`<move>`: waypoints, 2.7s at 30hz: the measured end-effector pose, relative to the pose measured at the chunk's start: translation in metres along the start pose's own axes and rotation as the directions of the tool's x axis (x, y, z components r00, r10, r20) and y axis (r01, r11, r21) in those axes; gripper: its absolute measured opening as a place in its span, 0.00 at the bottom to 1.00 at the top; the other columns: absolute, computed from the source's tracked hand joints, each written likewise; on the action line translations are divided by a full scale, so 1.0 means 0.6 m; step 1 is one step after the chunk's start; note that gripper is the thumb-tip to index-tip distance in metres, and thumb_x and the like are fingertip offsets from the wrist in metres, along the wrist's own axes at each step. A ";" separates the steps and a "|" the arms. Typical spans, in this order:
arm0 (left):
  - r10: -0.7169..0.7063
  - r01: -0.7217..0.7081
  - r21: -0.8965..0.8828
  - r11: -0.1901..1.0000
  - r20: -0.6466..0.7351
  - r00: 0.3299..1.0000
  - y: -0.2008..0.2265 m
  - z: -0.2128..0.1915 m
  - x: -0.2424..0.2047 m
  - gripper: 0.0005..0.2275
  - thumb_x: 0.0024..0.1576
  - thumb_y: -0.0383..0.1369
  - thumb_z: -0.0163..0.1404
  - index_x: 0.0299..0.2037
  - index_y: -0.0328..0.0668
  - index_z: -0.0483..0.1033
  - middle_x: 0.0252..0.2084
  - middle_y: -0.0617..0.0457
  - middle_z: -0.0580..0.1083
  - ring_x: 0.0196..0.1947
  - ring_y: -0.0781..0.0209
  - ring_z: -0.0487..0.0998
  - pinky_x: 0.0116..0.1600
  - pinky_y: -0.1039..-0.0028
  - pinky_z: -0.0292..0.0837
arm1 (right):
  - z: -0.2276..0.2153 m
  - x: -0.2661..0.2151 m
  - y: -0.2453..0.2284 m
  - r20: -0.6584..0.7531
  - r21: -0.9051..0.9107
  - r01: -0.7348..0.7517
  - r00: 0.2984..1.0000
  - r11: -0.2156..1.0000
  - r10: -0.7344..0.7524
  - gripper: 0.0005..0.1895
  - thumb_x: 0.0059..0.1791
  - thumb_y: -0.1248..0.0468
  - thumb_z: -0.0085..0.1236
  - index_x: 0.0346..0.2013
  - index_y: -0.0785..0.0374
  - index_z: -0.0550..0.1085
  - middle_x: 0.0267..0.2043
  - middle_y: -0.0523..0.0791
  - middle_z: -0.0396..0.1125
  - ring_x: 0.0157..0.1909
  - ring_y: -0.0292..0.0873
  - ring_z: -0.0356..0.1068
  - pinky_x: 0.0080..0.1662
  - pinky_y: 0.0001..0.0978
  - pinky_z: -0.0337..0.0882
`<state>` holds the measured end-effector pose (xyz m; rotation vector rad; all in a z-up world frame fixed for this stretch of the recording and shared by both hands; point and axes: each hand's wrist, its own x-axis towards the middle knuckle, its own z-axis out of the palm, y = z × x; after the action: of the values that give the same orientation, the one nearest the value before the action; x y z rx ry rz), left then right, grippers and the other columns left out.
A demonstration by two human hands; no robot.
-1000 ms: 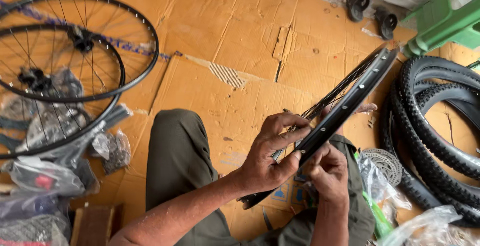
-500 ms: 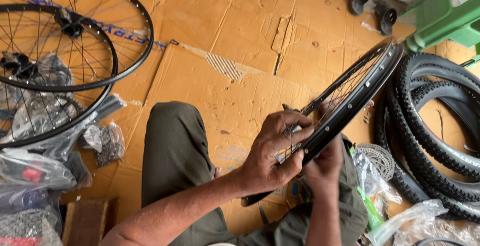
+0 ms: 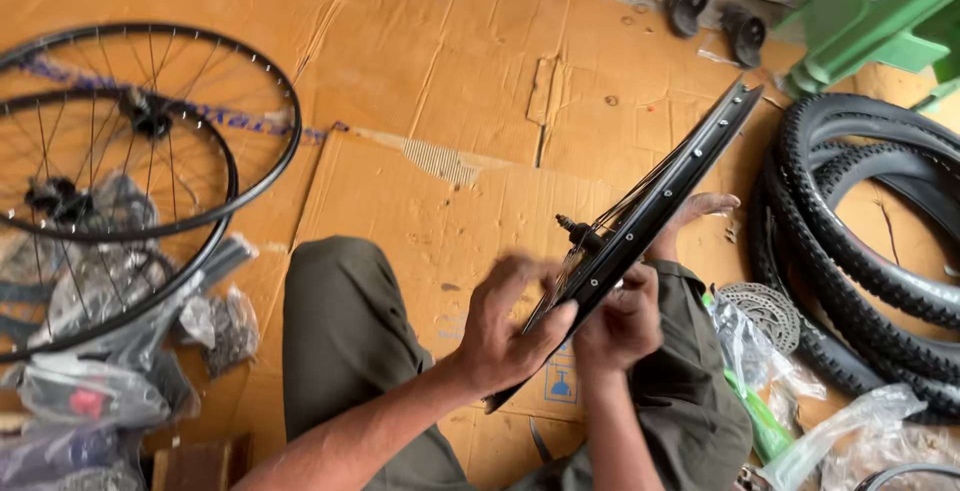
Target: The person sits on the floor and repeatedly handles a bicycle wheel, rotating it and adjusting the spokes and hub area with their hands. They periodically lift the wheel to inspect it from different angles before setting it back down to continue the adjustment process.
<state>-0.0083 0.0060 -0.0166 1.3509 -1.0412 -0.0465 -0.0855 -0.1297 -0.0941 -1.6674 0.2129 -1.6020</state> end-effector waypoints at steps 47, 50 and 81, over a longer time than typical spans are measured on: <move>0.132 -0.133 0.015 0.991 0.063 0.989 0.011 -0.026 0.022 0.16 0.60 0.27 0.51 0.59 0.41 0.76 0.63 0.47 0.71 0.68 0.48 0.67 0.75 0.57 0.62 | -0.039 -0.007 0.051 0.624 0.112 -0.614 0.655 0.781 0.426 0.15 0.48 0.69 0.68 0.46 0.67 0.72 0.40 0.43 0.67 0.43 0.37 0.67 0.44 0.30 0.70; 0.142 -0.144 0.032 0.989 0.039 0.989 0.011 -0.027 0.022 0.16 0.60 0.27 0.51 0.58 0.41 0.77 0.63 0.47 0.70 0.68 0.48 0.67 0.75 0.57 0.61 | -0.051 0.000 0.036 0.673 0.355 -0.748 0.621 0.561 0.402 0.14 0.50 0.68 0.67 0.46 0.68 0.73 0.46 0.44 0.69 0.48 0.38 0.69 0.49 0.32 0.71; 0.077 -0.076 -0.014 0.997 0.044 0.996 0.008 -0.018 0.019 0.16 0.59 0.27 0.52 0.58 0.41 0.78 0.62 0.47 0.72 0.69 0.48 0.67 0.75 0.57 0.63 | -0.033 0.020 0.019 0.657 0.277 -0.792 0.570 0.545 0.494 0.14 0.46 0.75 0.68 0.44 0.66 0.75 0.43 0.42 0.72 0.43 0.35 0.71 0.45 0.30 0.72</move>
<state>0.0026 0.0091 -0.0043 1.3024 -1.1279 -0.0262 -0.0964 -0.1531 -0.0942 -1.2345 0.0835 -0.4957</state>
